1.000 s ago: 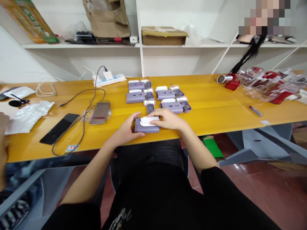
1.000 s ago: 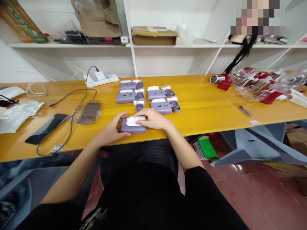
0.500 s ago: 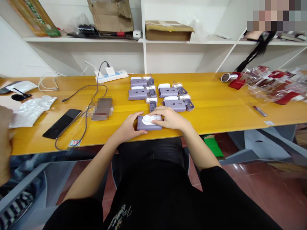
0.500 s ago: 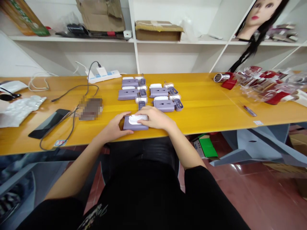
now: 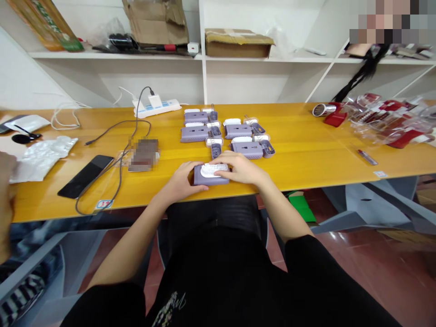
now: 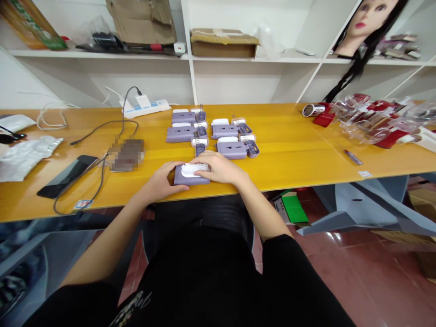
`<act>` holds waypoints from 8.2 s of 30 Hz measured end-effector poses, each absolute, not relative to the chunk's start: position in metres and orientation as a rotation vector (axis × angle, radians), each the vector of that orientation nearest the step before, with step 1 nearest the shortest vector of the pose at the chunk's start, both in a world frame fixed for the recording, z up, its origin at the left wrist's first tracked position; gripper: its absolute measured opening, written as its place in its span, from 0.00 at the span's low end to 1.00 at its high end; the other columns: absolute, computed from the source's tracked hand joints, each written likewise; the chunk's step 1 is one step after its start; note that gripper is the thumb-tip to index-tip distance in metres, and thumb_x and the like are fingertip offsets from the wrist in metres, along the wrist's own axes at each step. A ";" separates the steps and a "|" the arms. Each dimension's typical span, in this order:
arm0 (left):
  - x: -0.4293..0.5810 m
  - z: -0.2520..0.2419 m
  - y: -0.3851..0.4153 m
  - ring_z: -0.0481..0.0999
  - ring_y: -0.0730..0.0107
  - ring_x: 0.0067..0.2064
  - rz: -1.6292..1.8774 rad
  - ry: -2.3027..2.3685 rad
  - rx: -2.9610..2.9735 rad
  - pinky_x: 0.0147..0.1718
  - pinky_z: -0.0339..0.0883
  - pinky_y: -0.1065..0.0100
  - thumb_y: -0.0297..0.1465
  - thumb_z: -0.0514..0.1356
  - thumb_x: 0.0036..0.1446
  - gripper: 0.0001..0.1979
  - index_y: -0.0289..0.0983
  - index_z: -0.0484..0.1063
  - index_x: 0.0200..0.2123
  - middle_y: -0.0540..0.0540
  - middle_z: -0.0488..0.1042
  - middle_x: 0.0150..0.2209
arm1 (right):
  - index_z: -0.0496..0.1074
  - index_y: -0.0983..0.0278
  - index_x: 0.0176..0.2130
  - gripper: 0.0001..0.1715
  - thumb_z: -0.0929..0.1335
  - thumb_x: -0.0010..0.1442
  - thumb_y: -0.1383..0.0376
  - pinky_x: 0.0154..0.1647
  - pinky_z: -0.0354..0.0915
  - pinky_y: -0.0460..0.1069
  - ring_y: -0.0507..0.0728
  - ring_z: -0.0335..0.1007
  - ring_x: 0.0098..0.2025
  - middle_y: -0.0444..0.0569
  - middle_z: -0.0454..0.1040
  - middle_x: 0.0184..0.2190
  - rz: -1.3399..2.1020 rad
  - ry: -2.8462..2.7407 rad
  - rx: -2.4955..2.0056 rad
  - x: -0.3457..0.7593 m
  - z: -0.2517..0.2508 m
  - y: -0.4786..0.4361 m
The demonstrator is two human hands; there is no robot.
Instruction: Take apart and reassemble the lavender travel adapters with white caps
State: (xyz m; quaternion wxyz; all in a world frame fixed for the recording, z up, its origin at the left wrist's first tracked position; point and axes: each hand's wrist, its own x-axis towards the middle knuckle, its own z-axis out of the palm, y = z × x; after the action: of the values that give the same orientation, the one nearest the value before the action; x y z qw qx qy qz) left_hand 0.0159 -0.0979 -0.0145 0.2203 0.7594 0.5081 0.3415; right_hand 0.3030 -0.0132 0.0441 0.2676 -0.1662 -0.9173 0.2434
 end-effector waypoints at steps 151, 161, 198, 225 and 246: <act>0.019 0.035 0.005 0.84 0.58 0.41 1.139 1.313 1.901 0.49 0.79 0.56 0.48 0.65 0.70 0.18 0.39 0.82 0.48 0.41 0.87 0.44 | 0.88 0.62 0.40 0.06 0.80 0.60 0.66 0.43 0.68 0.53 0.58 0.79 0.37 0.47 0.86 0.35 0.696 -2.739 -0.751 0.288 0.074 0.073; 0.021 0.011 -0.003 0.84 0.56 0.46 1.193 1.328 1.965 0.52 0.78 0.55 0.42 0.66 0.69 0.15 0.39 0.84 0.49 0.41 0.87 0.47 | 0.85 0.62 0.43 0.16 0.78 0.65 0.52 0.45 0.71 0.54 0.59 0.79 0.40 0.49 0.86 0.38 0.968 -2.351 -0.615 0.306 0.051 0.075; 0.042 0.028 0.011 0.75 0.64 0.20 0.802 1.585 1.667 0.25 0.68 0.63 0.49 0.82 0.53 0.19 0.41 0.87 0.28 0.46 0.79 0.22 | 0.83 0.62 0.43 0.27 0.84 0.60 0.44 0.43 0.77 0.54 0.58 0.79 0.38 0.48 0.85 0.36 0.996 -1.932 -0.619 0.294 0.030 0.087; 0.024 0.016 0.020 0.72 0.59 0.37 1.151 1.730 1.660 0.42 0.66 0.62 0.31 0.73 0.55 0.11 0.43 0.73 0.30 0.48 0.77 0.32 | 0.84 0.61 0.44 0.29 0.83 0.61 0.41 0.48 0.79 0.55 0.59 0.82 0.41 0.50 0.87 0.40 1.036 -1.914 -0.580 0.289 0.034 0.075; 0.041 0.031 0.014 0.85 0.63 0.41 1.191 1.111 0.949 0.45 0.88 0.57 0.33 0.74 0.63 0.09 0.37 0.81 0.43 0.41 0.86 0.42 | 0.85 0.58 0.46 0.34 0.87 0.54 0.38 0.64 0.82 0.61 0.63 0.88 0.54 0.53 0.90 0.50 1.198 -1.769 -0.444 0.276 0.035 0.069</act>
State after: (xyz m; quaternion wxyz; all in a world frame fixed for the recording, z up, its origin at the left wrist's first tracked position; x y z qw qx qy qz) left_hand 0.0405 0.0139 0.0308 0.5876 0.4074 0.4768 0.5113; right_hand 0.2757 0.0687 0.0348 0.4615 -0.1804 -0.7193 0.4870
